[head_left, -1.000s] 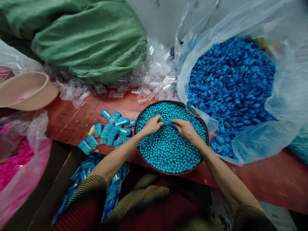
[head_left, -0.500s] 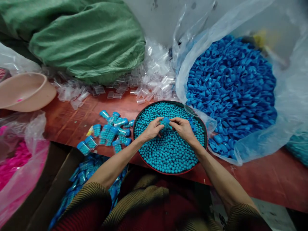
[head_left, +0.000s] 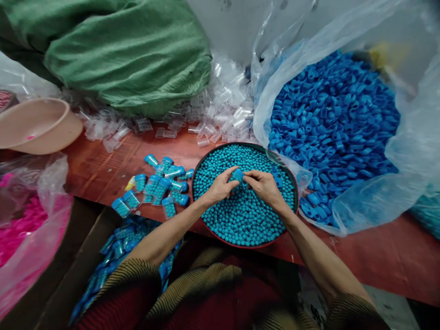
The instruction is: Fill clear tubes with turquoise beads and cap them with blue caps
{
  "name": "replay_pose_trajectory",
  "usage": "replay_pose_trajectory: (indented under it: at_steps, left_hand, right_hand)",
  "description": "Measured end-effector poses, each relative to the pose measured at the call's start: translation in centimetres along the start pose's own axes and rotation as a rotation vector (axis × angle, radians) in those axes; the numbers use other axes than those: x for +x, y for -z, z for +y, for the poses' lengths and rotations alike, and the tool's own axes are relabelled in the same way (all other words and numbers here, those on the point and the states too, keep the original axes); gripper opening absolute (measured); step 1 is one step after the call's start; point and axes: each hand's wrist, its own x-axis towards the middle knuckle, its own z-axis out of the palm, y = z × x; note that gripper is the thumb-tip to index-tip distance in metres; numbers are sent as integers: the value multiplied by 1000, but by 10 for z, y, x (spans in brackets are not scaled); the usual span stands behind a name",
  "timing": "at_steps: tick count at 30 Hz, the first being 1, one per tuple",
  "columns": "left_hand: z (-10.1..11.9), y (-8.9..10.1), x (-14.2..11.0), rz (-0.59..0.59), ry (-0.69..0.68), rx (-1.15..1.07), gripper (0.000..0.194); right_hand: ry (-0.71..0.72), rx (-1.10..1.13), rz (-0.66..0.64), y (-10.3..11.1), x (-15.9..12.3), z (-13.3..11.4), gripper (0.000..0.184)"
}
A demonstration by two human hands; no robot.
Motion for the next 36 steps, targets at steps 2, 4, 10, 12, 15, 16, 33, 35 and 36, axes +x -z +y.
replay_pose_trajectory:
  at_steps: [2, 4, 10, 12, 15, 16, 33, 35, 36]
  left_hand:
    - [3, 0, -2, -27, 33, -62, 59]
    - [4, 0, -4, -58, 68, -121, 56]
    - [-4, 3, -4, -3, -2, -15, 55]
    - [-4, 4, -4, -38, 0, -17, 56]
    - [-4, 2, -5, -67, 25, -15, 65]
    - [-4, 1, -5, -49, 20, 7, 67]
    - [-6, -7, -15, 50, -2, 44, 44]
    - [-8, -3, -17, -5, 30, 50, 45]
    - [-8, -1, -18, -43, 39, 45, 45]
  right_hand:
    - [58, -22, 7, 1, -2, -2, 20]
    - [86, -20, 26, 1, -3, -2, 19]
    - [-80, 150, -52, -1, -6, 4, 23]
    - [-92, 173, -11, -3, -8, 6, 25]
    - [-109, 186, 30, -7, -12, 7, 25]
    - [-109, 177, 25, -8, -13, 8, 25]
    - [113, -26, -237, 12, -12, -2, 22]
    - [67, 43, -312, 17, -11, -1, 23]
    - [29, 95, -346, 20, -10, -1, 24]
